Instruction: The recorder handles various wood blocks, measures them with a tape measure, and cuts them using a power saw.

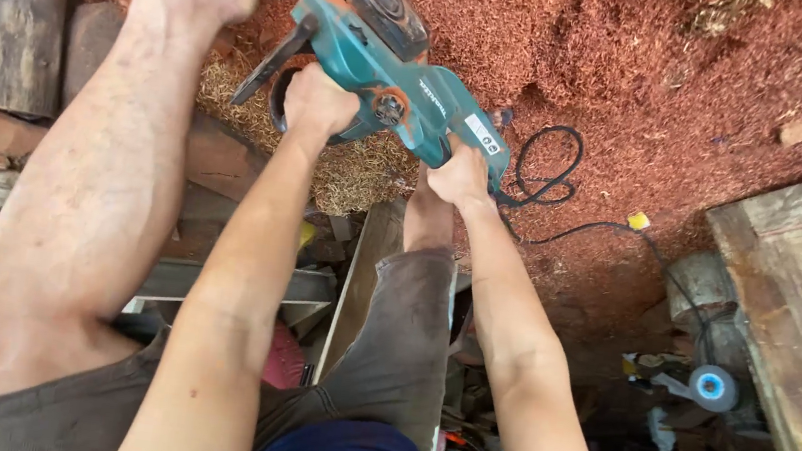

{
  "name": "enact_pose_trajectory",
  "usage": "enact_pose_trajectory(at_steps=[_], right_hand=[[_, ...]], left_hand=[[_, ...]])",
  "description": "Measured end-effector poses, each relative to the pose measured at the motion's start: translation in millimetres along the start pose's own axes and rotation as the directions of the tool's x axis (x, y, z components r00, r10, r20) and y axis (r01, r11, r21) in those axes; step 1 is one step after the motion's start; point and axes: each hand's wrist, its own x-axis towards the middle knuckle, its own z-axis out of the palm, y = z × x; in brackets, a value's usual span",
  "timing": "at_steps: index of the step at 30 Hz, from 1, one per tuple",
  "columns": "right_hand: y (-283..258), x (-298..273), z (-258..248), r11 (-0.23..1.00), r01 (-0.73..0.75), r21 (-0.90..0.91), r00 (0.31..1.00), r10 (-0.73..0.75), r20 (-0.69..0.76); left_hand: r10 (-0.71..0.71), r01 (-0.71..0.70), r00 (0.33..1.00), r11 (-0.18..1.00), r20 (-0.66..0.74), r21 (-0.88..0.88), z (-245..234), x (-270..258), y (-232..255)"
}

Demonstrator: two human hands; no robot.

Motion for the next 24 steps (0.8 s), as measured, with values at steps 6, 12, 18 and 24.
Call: enact_pose_trajectory(at_steps=[6,12,18,24], right_hand=[[-8.0,11.4,5.0,0.999,0.010,0.043,0.999,-0.012,0.051],[-0.8,24.3,11.1,0.997,0.022,0.070,0.995,-0.029,0.092],[0.1,32.2,11.1,0.996,0.054,0.073,0.996,-0.059,0.070],[5.8,37.7,16.5,0.995,0.090,0.049,0.995,-0.092,0.042]], left_hand=[[0.024,0.140,0.968,0.777,0.250,-0.614,-23.9,-0.1,11.0],[-0.116,0.090,0.993,0.898,-0.035,-0.431,-10.7,3.0,17.7],[-0.186,0.129,0.978,0.890,-0.092,-0.437,-3.0,10.8,18.0],[-0.141,0.100,0.988,0.893,-0.063,-0.440,5.6,17.0,13.9]])
